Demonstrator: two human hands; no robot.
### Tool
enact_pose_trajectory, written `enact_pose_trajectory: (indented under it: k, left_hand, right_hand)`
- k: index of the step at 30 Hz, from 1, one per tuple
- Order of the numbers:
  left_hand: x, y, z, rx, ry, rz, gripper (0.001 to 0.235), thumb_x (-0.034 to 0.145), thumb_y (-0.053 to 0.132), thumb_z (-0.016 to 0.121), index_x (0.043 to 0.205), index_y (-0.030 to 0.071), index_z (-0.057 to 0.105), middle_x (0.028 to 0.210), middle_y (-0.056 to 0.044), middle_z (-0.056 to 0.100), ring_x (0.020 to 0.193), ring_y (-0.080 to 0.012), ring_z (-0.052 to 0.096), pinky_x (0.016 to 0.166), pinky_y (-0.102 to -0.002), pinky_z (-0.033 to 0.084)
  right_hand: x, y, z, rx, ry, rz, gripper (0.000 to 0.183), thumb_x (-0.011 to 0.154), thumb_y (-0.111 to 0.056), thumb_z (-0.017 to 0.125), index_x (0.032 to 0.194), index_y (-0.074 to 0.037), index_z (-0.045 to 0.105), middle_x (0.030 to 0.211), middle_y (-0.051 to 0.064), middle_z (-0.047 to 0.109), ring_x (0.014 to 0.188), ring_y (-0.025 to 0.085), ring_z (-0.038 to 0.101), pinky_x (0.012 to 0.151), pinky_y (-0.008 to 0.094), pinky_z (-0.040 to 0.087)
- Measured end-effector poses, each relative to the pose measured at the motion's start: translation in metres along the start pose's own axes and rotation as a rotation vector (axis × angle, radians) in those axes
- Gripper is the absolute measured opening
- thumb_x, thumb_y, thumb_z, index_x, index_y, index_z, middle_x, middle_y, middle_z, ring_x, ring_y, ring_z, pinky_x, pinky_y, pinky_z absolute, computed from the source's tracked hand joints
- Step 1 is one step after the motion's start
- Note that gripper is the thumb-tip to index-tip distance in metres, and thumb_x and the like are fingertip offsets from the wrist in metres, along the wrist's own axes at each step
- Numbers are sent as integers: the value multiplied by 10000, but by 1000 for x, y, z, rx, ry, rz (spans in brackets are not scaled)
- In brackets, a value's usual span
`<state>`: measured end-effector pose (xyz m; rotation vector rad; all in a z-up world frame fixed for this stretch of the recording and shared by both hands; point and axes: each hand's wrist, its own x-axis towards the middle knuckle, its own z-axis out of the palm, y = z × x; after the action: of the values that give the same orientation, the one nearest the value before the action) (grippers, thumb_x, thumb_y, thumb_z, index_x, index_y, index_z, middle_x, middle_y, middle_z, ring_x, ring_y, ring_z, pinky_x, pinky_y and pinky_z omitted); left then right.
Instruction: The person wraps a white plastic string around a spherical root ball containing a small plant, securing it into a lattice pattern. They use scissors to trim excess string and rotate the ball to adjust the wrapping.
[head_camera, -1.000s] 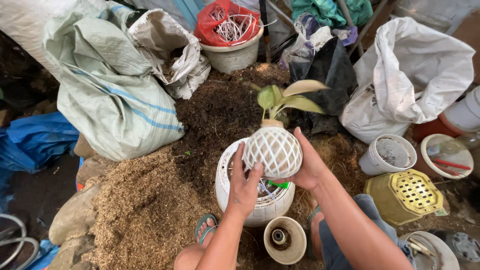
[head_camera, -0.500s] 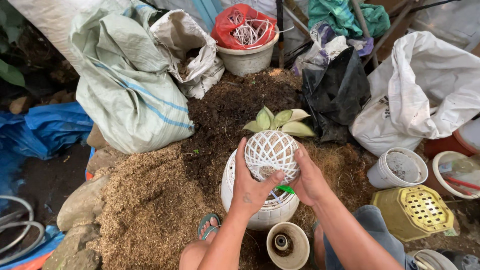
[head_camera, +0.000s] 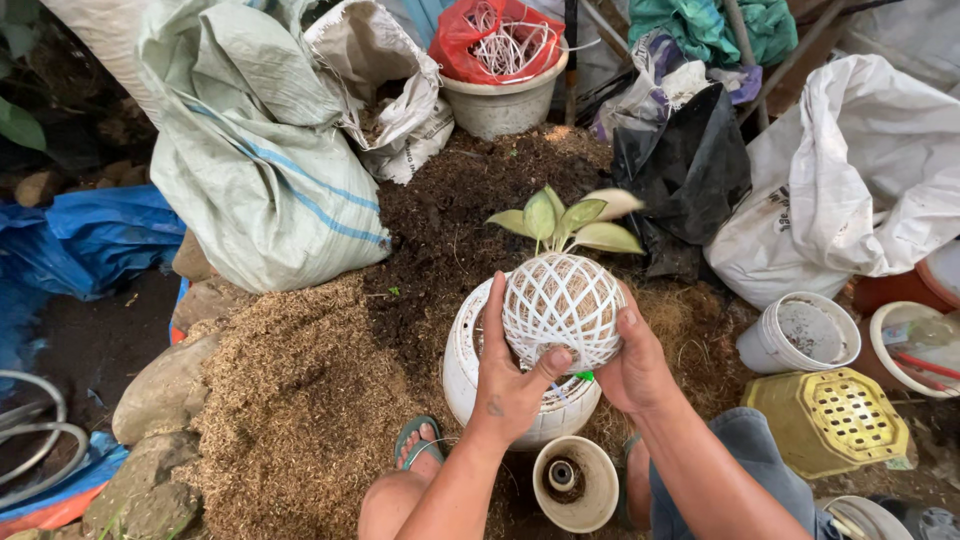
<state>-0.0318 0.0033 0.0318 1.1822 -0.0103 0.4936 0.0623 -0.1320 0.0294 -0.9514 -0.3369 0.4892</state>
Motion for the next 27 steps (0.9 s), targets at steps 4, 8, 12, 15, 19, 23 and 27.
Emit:
enact_pose_trajectory:
  k: [4, 8, 12, 15, 19, 23, 27]
  left_hand:
    - [-3, -3, 0, -151, 27, 19, 1075, 839, 292, 845, 1648, 70, 172, 1514, -189, 506, 1369, -288, 550, 1155, -431, 475]
    - [-3, -2, -1, -79, 40, 53, 1029, 869, 285, 833, 1654, 40, 213, 1530, -206, 501, 1366, -289, 560, 1161, -434, 474]
    - [-3, -2, 2, 12, 11, 119, 1015, 917, 382, 764, 1638, 60, 127, 1616, -158, 377, 1446, -258, 469, 1201, -412, 394]
    - [-6, -6, 2, 37, -4, 188, 995, 959, 441, 717, 1654, 27, 137, 1622, -188, 339, 1478, -280, 436, 1231, -425, 366]
    - [-12, -17, 2, 188, 45, 338, 917, 1035, 467, 656, 1677, 12, 185, 1695, -222, 309, 1541, -309, 434, 1293, -433, 371]
    - [-6, -24, 6, 113, 56, 385, 928, 1063, 523, 566, 1682, 56, 54, 1783, -185, 134, 1598, -303, 341, 1323, -431, 311]
    - [-10, -29, 8, 98, 29, 442, 978, 1025, 533, 607, 1665, 88, 17, 1776, -148, 60, 1591, -304, 303, 1318, -456, 291]
  right_hand:
    - [-5, 6, 3, 29, -4, -17, 1015, 771, -619, 766, 1532, -94, 349, 1455, 120, 524, 1340, 275, 530, 1116, 497, 441]
    - [-7, 7, 9, 39, 3, -37, 1015, 777, -622, 766, 1538, -88, 356, 1474, 124, 518, 1352, 269, 530, 1134, 478, 436]
    - [-5, 1, 10, 59, -13, -20, 1019, 765, -632, 765, 1527, -83, 371, 1439, 144, 540, 1302, 288, 559, 1080, 508, 470]
    - [-6, 0, 13, 47, -72, -107, 1035, 795, -646, 766, 1537, -35, 384, 1460, 152, 552, 1328, 286, 562, 1137, 483, 445]
    - [-15, 2, 19, 28, -21, -153, 1097, 766, -656, 780, 1550, -35, 329, 1494, 163, 489, 1377, 295, 506, 1151, 491, 426]
    - [-12, -5, 26, -54, 14, -205, 1162, 727, -656, 793, 1559, -24, 285, 1533, 193, 425, 1426, 310, 459, 1171, 489, 410]
    - [-16, -4, 27, -71, 7, -265, 1193, 742, -639, 814, 1579, 11, 266, 1563, 210, 410, 1453, 313, 439, 1205, 477, 375]
